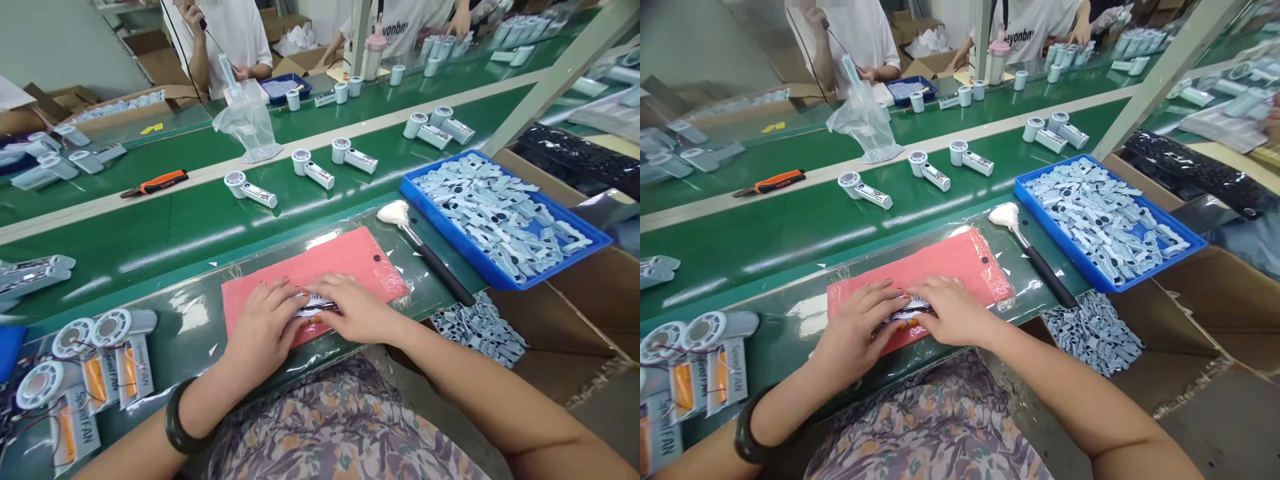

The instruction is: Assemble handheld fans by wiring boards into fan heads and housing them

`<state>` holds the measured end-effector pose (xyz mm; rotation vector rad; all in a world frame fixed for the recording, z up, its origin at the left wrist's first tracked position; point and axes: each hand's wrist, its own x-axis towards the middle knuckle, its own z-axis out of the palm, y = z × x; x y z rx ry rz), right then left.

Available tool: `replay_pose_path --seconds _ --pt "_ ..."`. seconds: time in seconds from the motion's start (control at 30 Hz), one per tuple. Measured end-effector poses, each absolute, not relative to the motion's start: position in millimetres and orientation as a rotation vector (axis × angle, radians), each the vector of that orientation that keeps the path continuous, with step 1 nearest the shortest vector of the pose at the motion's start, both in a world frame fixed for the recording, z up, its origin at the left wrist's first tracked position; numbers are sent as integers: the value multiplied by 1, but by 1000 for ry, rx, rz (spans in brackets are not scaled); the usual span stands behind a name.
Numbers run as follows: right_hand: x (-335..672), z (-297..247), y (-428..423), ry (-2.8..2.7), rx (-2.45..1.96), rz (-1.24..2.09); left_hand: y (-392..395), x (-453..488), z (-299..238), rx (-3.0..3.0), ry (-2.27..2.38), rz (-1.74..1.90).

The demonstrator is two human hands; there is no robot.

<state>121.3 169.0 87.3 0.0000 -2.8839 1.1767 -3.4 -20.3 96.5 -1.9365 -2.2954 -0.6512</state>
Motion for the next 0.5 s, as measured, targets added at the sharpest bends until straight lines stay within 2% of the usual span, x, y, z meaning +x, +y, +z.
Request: replay_pose_path --seconds 0.2,0.5 --pt "122 74 156 -2879 -64 995 -14 1 94 -1850 -2398 -637" --pt "121 74 160 -2851 -5 991 -13 -3 104 -1944 -2372 -598"
